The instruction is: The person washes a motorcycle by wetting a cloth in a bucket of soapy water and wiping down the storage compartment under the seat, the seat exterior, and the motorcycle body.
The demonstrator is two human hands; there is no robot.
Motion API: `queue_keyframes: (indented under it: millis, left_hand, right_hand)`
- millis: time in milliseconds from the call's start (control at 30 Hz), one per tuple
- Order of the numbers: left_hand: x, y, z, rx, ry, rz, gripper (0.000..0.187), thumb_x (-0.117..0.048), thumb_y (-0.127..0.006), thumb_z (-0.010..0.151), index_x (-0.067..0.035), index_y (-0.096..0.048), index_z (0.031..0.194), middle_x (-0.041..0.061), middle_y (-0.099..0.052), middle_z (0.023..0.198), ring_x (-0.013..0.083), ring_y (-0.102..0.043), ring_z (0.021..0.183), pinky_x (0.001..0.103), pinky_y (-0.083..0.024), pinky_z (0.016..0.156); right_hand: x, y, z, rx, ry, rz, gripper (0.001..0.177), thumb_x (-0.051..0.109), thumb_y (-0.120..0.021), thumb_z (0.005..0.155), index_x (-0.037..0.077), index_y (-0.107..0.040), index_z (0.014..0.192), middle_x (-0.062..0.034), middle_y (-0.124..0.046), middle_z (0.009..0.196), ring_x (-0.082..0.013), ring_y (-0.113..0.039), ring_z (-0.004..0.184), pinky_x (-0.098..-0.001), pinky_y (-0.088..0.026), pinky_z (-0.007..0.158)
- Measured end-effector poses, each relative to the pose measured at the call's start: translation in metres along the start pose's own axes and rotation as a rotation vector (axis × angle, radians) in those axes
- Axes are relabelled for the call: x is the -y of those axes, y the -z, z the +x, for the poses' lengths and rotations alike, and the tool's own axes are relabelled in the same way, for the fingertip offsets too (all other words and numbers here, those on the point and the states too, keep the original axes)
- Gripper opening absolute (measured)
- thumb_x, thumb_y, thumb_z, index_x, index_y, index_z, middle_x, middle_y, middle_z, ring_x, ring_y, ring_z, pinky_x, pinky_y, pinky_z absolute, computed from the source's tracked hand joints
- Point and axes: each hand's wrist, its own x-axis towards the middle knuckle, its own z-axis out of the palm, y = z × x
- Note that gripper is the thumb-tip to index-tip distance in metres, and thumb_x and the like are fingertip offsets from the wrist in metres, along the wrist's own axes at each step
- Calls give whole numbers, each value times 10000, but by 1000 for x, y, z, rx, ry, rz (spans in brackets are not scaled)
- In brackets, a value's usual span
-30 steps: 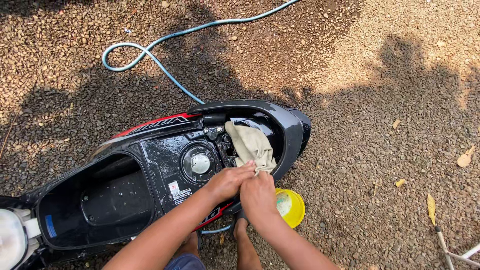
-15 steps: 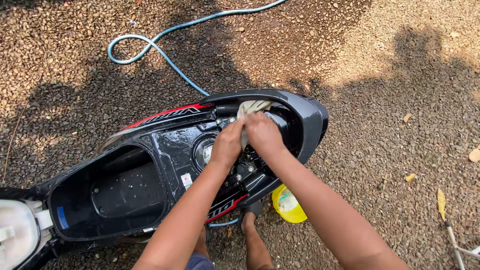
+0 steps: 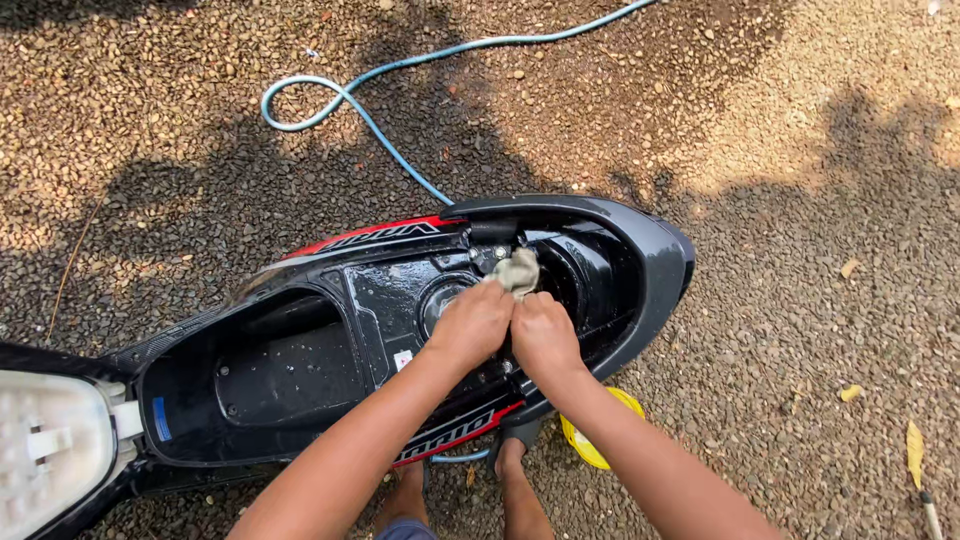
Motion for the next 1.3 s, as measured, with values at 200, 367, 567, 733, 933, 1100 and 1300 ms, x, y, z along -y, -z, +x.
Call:
queue_keyframes:
  millis: [200, 367, 567, 733, 933, 1100, 1300]
  left_hand:
    - [47, 30, 11, -430, -180, 316, 456, -124, -519, 746, -16, -667, 1163, 116, -628, 903, 282, -597, 785, 402, -480, 634]
    - [44, 25, 10, -140, 94, 27, 216, -166, -493, 931, -46, -661, 993, 176, -667, 917, 372, -666, 827, 488, -546, 709]
    - [30, 40, 25, 55, 125, -64, 237, -176, -563, 775, -93, -708, 942, 179, -700, 904, 368, -680, 832, 482, -548, 749]
    - [80, 69, 7, -270, 8, 119, 303, -181, -528, 806, -69, -697, 1031, 180, -670, 1060, 365, -638, 1007, 497, -502, 780]
    - [140, 67, -34, -384, 148, 240, 251, -219, -561, 813, -40, -695, 926, 193, -600, 1219, 365, -517, 1213, 507, -428, 880]
    - [218, 84, -93, -140, 468, 186, 261, -240, -614, 766, -89, -739, 936, 124, -641, 1162, 316, -546, 1193, 510, -458, 903]
    - [311, 80, -143, 33, 632, -109, 253, -219, -616, 782, -81, -749, 947, 237, -694, 1013, 404, -651, 976, 467, -514, 889]
  right_hand:
    - [25, 22, 54, -764, -76, 495, 182, 88, -558, 936, -62, -629, 1009, -204, -589, 1127, -381, -584, 998, -454, -488, 836]
    - [19, -3, 66, -553, -91, 537, 90, 15, -595, 827, -25, -634, 898, -198, -623, 1002, -394, -593, 1000, -461, -501, 867]
    - [-3, 14, 64, -409, -95, 441, 118, 6, -577, 776, 34, -673, 839, -181, -643, 910, -370, -630, 925, -447, -520, 853]
    - [35, 28, 84, -602, 9, 479, 262, -35, -571, 774, -41, -660, 1020, -207, -634, 924, -386, -622, 912, -449, -509, 791]
    - [98, -4, 159, -469, 218, 412, 123, 75, -610, 763, -6, -678, 826, -174, -655, 841, -337, -656, 806, -421, -545, 754]
    - [197, -28, 228, -404, 405, 337, 117, 97, -620, 739, 10, -697, 760, -167, -654, 824, -296, -675, 808, -394, -565, 750]
    - [283, -14, 258, -182, 553, 440, 182, 157, -642, 715, 16, -729, 790, -201, -678, 898, -356, -673, 842, -437, -551, 764]
